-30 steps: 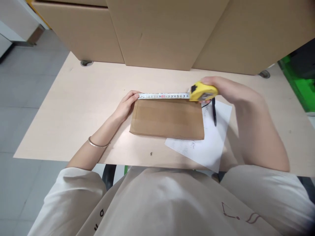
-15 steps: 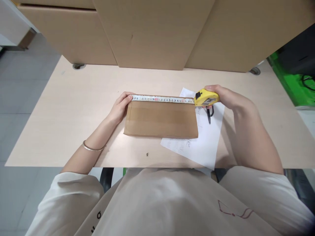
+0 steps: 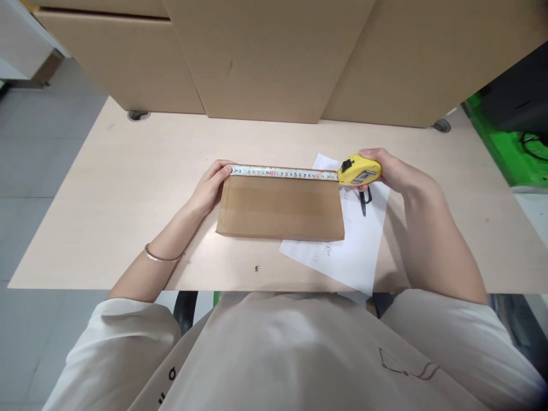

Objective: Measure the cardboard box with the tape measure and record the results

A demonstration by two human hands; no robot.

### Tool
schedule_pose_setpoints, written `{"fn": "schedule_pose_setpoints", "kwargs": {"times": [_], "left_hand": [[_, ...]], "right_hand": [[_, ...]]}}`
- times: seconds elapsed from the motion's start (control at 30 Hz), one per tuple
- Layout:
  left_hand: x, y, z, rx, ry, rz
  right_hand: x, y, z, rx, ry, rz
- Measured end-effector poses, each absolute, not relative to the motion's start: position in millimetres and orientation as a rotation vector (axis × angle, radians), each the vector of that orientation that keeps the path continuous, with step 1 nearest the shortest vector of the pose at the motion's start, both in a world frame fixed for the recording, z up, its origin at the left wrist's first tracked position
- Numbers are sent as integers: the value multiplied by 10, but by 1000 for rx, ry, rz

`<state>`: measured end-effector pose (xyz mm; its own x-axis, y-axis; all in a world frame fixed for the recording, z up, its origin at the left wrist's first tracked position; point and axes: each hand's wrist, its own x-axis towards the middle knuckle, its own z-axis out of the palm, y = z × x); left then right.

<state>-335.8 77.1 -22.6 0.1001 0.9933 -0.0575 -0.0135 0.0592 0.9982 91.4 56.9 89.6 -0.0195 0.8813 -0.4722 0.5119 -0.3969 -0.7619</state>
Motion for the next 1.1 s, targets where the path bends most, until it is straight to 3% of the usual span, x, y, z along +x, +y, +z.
{"fn": "schedule_pose_setpoints", "kwargs": {"times": [0.3,0.43,0.73,1.1], "left_hand": [[-3351,759,-263,1204,1141,1100],[-3343,745,-294,1234,1145,1100],[-3564,840,-312,1303,881,915],[-3697,873,-357,1456,869,836]], "right_hand": [[814,578,1079,-1722,-1698,1234],[295,635,1124,-1553,-1900,1192],[-792,713,741,-1247,-2306,739],[-619,672,656,-1154,-2420,622]]}}
